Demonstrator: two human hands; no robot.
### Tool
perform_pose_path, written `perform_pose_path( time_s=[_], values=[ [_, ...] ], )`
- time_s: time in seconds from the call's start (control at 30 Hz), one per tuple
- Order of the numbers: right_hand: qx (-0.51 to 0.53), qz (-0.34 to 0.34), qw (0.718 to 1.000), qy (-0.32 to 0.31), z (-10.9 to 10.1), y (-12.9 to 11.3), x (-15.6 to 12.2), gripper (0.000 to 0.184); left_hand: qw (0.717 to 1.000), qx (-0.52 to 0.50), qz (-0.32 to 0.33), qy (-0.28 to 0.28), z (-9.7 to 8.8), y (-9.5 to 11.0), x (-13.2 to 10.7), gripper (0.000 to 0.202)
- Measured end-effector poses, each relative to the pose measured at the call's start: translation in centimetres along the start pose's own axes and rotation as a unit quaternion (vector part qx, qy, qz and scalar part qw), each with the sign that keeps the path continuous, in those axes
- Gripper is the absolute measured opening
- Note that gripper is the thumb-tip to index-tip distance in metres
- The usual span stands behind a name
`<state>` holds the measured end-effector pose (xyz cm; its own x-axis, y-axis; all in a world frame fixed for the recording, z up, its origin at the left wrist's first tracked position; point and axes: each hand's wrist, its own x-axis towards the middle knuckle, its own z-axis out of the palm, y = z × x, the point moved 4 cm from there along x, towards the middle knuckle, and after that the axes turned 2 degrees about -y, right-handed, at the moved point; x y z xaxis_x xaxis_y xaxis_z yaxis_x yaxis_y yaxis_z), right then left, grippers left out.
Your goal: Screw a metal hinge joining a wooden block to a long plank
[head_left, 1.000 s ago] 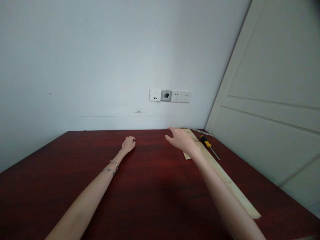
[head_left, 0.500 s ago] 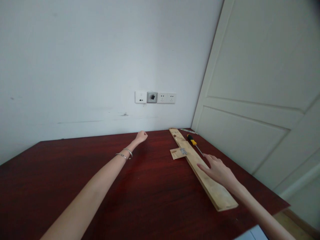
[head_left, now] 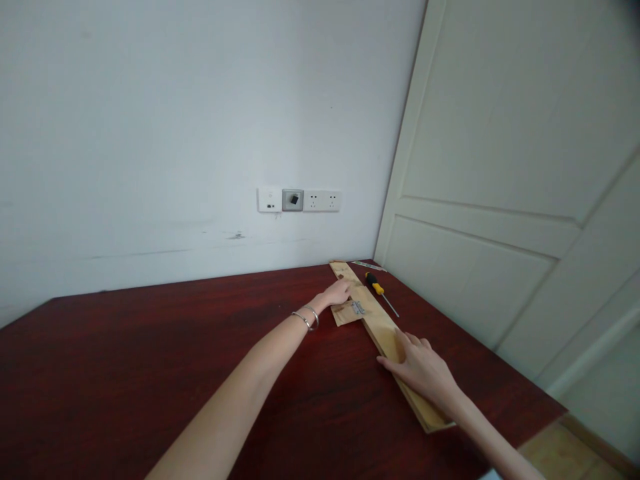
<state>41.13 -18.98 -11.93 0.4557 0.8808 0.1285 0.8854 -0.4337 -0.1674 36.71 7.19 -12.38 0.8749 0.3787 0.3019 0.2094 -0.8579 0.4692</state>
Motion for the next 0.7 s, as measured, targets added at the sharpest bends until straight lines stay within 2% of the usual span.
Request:
perform_pose_path(
  time_s=[0.17,0.33,0.57,0.7],
  values=[
    [-0.02,0.005,1.0,0.008,0.0,-0.3,0.1,0.054,0.999,0.002,0.009,-0.032,1.4,0.2,1.0,0.016],
    [-0.013,0.011,1.0,0.025,0.2,-0.2,0.2,0.044,0.999,-0.007,0.001,-0.036,1.8,-0.2,0.9,0.021],
    [0.02,0.01,0.999,0.026,0.2,-0.8,0.0,0.045,0.999,-0.026,-0.01,-0.035,1.0,-0.4,0.6,0.02],
    [0.021,0.005,0.999,0.028,-0.4,-1.5,-0.2,0.044,0.999,-0.044,-0.029,-0.007,-0.3,-0.4,-0.3,0.017]
  ],
)
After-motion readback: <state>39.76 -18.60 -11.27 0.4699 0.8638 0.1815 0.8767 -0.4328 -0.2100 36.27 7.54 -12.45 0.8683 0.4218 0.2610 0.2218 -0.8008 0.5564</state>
